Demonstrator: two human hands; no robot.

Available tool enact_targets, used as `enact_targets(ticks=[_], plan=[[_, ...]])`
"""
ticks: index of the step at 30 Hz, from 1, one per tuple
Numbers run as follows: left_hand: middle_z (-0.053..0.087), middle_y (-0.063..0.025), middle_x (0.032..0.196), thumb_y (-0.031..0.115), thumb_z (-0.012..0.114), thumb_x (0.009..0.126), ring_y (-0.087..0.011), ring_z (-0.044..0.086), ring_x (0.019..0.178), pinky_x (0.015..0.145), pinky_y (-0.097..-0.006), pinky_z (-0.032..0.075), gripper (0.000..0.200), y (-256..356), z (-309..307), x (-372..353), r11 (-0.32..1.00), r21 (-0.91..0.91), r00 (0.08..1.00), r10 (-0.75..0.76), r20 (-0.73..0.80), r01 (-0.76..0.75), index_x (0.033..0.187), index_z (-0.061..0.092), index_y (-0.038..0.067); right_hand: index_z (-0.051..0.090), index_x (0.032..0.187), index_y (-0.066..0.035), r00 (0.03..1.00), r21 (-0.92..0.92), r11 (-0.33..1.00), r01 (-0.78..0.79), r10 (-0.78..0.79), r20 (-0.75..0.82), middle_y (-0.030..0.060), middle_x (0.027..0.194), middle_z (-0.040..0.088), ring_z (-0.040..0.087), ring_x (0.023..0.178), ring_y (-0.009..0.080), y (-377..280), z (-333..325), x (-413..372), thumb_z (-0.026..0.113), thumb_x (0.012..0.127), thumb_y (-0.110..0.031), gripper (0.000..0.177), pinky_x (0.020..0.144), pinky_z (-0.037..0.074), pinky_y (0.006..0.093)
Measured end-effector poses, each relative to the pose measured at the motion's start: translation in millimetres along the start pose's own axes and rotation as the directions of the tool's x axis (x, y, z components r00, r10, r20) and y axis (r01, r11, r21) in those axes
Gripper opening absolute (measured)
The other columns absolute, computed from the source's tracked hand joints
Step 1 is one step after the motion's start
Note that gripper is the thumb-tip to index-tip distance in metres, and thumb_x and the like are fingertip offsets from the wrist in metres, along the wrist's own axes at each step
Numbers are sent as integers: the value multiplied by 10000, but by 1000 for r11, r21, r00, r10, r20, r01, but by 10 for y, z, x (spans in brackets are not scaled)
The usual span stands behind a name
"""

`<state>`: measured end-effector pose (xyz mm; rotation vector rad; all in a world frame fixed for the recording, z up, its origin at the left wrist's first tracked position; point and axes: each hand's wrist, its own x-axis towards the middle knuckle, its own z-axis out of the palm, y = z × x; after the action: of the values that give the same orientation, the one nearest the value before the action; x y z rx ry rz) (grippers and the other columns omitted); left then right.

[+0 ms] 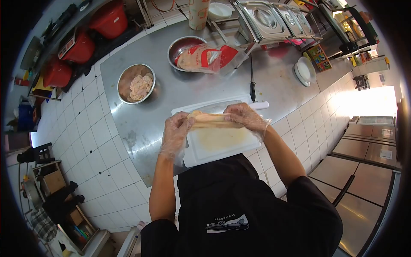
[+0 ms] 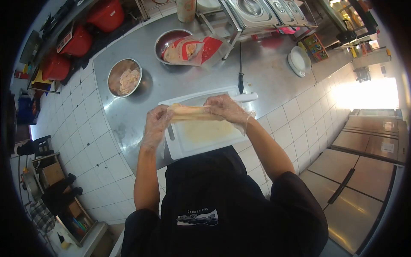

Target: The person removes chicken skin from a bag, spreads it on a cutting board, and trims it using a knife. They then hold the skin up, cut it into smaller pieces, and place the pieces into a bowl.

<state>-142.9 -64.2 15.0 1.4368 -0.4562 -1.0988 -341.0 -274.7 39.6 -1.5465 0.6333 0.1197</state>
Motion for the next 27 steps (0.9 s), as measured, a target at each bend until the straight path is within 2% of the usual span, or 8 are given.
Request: enact_targets(ticks=[3, 4, 7, 8, 11, 18, 21, 27], plan=[[708, -34, 957, 166, 785, 932, -173, 636, 950, 892, -330, 488, 174, 26, 76, -76, 908, 288, 952, 293, 87, -305, 1026, 736, 28, 733, 1000, -18, 999, -111, 992, 53, -52, 13, 52, 858, 692, 631, 810, 135, -111, -72, -104, 737, 993, -223, 205, 750, 506, 328], [718, -54, 1003, 139, 774, 926, -207, 645, 1028, 969, -351, 480, 174, 16, 103, -87, 814, 391, 902, 403, 153, -430, 1056, 732, 32, 739, 1000, -33, 948, -357, 879, 316, -305, 90, 85, 931, 698, 665, 923, 225, 5, -118, -68, 723, 967, -169, 141, 833, 514, 379], [717, -80, 1146, 102, 760, 893, -257, 625, 1163, 1023, -388, 466, 162, -530, 218, -72, 741, 507, 897, 329, 296, -440, 1046, 730, 57, 743, 981, -74, 889, -612, 661, 433, -426, 169, 101, 1043, 679, 640, 1071, 288, 699, -52, -53, 721, 917, -111, 77, 933, 491, 430], [718, -83, 1192, 89, 737, 905, -268, 615, 1215, 1049, -419, 436, 117, -726, 238, -89, 788, 498, 915, 201, 349, -363, 1021, 729, 82, 736, 966, -104, 902, -725, 563, 398, -385, 196, 80, 1064, 657, 609, 1117, 280, 842, -3, -108, 692, 913, -118, 71, 997, 449, 454], [722, -73, 1150, 95, 733, 899, -259, 618, 1217, 1051, -448, 399, 99, -993, 399, -350, 619, 707, 938, 186, 292, -342, 997, 726, 97, 735, 969, -125, 860, -834, 371, 409, -463, 215, 74, 1058, 646, 609, 1102, 274, 1173, 117, -246, 658, 925, -143, 90, 1003, 438, 460], [717, 19, 1004, 88, 670, 911, -228, 605, 1088, 1001, -446, 384, 118, -926, 540, -573, 453, 838, 950, 83, 301, -305, 954, 742, 171, 733, 948, -121, 858, -843, 338, 419, -452, 245, 66, 1074, 643, 584, 1087, 274, 1276, 133, -399, 662, 829, -89, 142, 1002, 431, 449], [720, 19, 998, 123, 651, 930, -227, 604, 1057, 974, -434, 397, 112, -1039, 573, -650, 333, 883, 944, 127, 306, -331, 956, 748, 171, 737, 986, -132, 853, -864, 293, 409, -458, 248, 56, 1050, 639, 585, 1098, 255, 1299, 77, -501, 628, 878, -112, 154, 976, 444, 454], [728, -1, 1050, 125, 605, 951, -230, 610, 1084, 964, -429, 414, 153, -795, 720, -783, 349, 922, 977, -68, 204, -168, 1012, 739, 169, 694, 962, -108, 908, -864, 344, 368, -333, 254, 56, 1057, 617, 568, 1057, 255, 1350, -163, -623, 634, 861, -102, 118, 932, 459, 444]])
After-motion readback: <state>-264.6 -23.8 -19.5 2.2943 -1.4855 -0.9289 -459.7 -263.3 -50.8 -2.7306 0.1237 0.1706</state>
